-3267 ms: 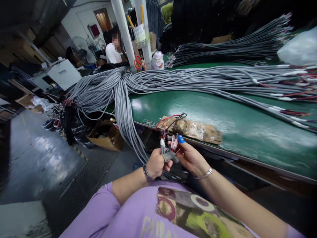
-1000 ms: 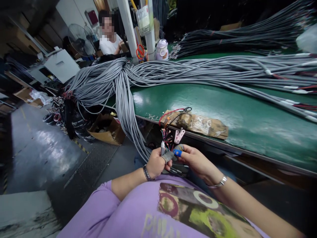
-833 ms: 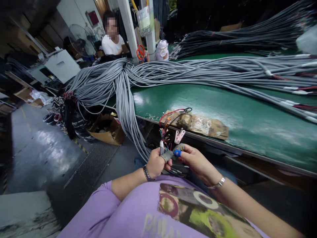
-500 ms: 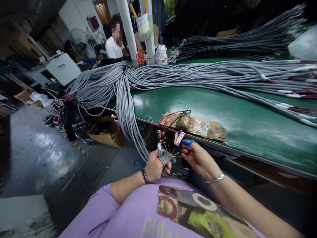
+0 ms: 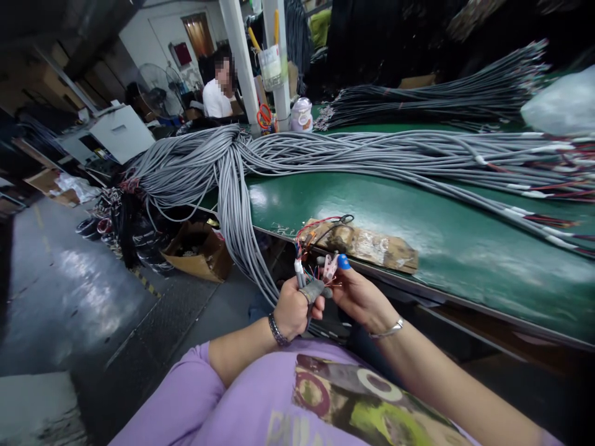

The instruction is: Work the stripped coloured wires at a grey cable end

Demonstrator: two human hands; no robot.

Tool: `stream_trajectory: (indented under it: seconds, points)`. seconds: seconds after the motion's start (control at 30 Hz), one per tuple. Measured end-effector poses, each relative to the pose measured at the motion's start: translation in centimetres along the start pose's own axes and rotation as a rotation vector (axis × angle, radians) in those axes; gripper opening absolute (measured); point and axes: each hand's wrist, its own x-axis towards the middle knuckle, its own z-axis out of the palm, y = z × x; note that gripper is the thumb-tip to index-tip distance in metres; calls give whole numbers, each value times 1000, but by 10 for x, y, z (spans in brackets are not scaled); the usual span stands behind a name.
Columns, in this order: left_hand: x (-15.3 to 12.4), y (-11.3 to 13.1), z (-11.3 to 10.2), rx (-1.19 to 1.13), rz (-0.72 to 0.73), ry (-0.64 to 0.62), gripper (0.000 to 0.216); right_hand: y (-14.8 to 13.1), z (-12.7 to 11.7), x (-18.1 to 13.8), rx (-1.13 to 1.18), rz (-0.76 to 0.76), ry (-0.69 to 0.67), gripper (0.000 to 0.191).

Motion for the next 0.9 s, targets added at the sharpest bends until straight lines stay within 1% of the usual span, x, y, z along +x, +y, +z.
stream_trajectory:
  seconds: [0.1, 0.17, 0.33, 0.43, 0.53, 0.6, 0.73, 0.8, 0.9]
  points:
    - [2, -4, -1, 13, -7, 3, 41, 2, 0, 1, -109, -33, -21, 48]
    - [3, -6, -1, 23, -12, 4, 41, 3, 0, 1, -127, -46, -5, 48]
    - [-1, -5, -2, 22, -15, 12, 42, 3, 0, -1, 23, -48, 63, 42]
    - [-6, -4, -6, 24, -24, -9, 44, 1, -2, -5, 27, 2, 25, 47]
    - [-9, -3, -10, 34, -26, -26, 45, -4, -5, -6, -9, 22, -13, 50]
    - [-10, -2, -12, 34, -15, -21, 46, -7, -6, -6, -28, 23, -9, 46]
    - [-11, -2, -11, 19, 30, 14, 46, -7, -6, -4, -58, 34, -3, 31]
    - [-11, -2, -9, 28, 47, 37, 47, -4, -6, -3, -79, -6, 33, 31]
    - [-10, 0, -5, 47, 58, 74, 47, 2, -7, -2, -197, -183, 141, 37]
